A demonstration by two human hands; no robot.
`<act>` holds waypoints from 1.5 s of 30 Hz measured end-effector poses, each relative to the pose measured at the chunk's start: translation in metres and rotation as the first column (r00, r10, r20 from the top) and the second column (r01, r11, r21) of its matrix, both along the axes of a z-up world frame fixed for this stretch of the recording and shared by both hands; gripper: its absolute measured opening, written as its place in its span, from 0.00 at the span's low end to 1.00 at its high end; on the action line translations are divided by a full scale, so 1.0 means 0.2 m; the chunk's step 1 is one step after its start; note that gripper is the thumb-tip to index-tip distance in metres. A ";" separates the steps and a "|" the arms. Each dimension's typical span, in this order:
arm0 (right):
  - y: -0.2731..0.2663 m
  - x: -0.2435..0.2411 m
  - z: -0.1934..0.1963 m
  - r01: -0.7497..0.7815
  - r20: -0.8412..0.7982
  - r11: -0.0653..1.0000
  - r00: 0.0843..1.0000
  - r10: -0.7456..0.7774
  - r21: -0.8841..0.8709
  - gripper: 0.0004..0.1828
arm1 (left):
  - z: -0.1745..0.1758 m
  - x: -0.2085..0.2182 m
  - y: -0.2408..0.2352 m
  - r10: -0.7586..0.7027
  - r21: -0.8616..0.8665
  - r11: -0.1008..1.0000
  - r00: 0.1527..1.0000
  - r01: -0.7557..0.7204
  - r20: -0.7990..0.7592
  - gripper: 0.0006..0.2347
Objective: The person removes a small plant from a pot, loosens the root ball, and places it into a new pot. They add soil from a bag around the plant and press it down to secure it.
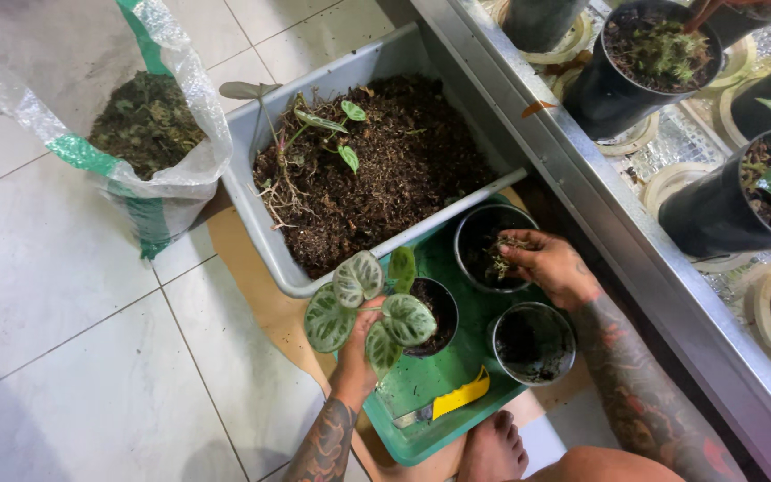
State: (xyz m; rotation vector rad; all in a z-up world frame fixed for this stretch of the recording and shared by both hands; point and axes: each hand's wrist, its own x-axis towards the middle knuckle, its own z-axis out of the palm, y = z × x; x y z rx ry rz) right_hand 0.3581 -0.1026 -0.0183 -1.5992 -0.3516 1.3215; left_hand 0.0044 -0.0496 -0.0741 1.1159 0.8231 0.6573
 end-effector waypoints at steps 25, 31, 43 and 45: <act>0.09 0.11 -0.36 -0.263 0.828 0.952 0.490 0.273 -0.159 0.14 | 0.55 0.13 1.09 0.120 0.609 0.793 0.978 0.010 -0.172 0.09; 0.11 0.12 -0.36 -0.398 0.787 0.859 0.392 0.477 -0.323 0.28 | 0.47 0.34 1.19 0.335 0.702 0.649 0.718 0.294 -0.610 0.14; 0.02 0.24 -0.87 -0.408 0.770 0.846 0.393 0.503 -0.344 0.24 | 0.35 0.55 1.36 0.341 0.647 0.719 0.680 0.256 -0.649 0.13; 0.01 0.25 -0.90 -0.392 0.792 0.856 0.373 0.483 -0.337 0.24 | 0.37 0.57 1.36 0.380 0.692 0.684 0.697 0.231 -0.609 0.11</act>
